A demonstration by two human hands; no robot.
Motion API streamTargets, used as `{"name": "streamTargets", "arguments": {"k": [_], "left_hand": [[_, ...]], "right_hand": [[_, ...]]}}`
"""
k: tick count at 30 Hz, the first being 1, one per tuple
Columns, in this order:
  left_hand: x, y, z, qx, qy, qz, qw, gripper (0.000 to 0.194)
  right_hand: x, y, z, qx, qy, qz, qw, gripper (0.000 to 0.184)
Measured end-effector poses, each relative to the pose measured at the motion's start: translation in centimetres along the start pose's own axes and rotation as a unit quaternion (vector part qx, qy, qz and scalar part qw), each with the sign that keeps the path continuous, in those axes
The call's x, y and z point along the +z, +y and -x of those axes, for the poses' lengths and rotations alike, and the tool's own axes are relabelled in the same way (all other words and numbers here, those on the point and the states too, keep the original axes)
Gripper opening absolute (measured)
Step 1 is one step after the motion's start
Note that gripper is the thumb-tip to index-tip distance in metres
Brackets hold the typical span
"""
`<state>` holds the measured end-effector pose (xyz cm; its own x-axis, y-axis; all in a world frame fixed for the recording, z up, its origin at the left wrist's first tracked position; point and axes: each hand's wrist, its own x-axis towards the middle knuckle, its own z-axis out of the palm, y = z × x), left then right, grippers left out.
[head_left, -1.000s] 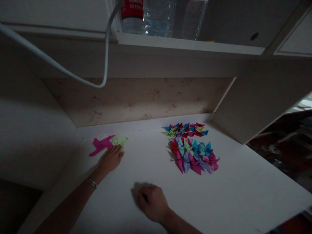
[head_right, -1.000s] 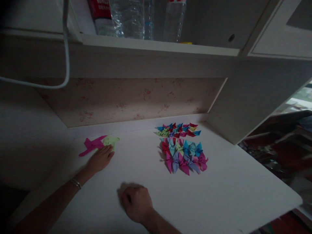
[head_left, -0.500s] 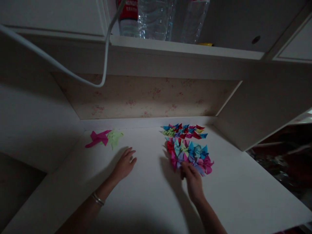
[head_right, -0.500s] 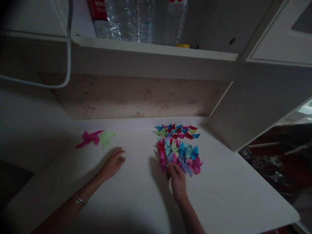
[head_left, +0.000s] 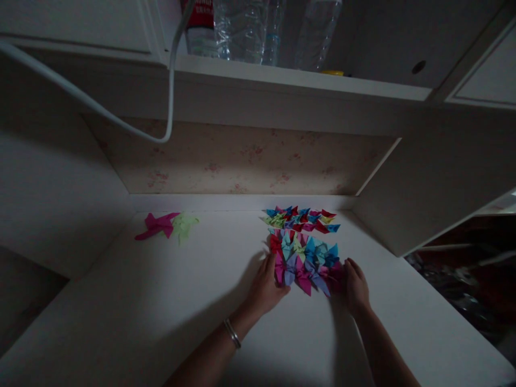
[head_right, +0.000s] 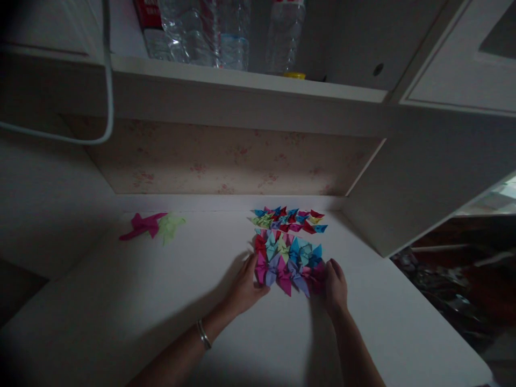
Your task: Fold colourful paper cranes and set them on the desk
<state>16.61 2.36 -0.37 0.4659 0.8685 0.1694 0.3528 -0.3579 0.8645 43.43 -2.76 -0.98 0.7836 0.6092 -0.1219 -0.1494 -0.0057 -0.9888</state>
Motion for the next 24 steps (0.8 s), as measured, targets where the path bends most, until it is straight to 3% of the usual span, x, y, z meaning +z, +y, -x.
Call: {"name": "streamTargets", "arguments": {"k": [3,9,13,24], "left_hand": [[-0.1,0.3,-0.8,0.013,0.006,0.001,1.000,0.091],[-1.2,-0.6,-0.5,-0.006,0.016,0.040,0.999,0.092],[-2.3,-1.7,0.9,-0.028,0.044,0.036,0.998,0.088],[-8.5,-5.2,4.3,-0.084,0.125,-0.027,0.988,0.086]], "right_hand": [[2.3,-0.4,1.2,0.068,-0.031,-0.057,0.996,0.067],[6.3,-0.3,2.8,0.061,-0.024,-0.068,0.996,0.063],[9.3,0.0,4.4,0.066,-0.067,-0.049,0.994,0.064],[20.8,2.3,10.9,0.076,-0.177,-0.040,0.981,0.065]]}}
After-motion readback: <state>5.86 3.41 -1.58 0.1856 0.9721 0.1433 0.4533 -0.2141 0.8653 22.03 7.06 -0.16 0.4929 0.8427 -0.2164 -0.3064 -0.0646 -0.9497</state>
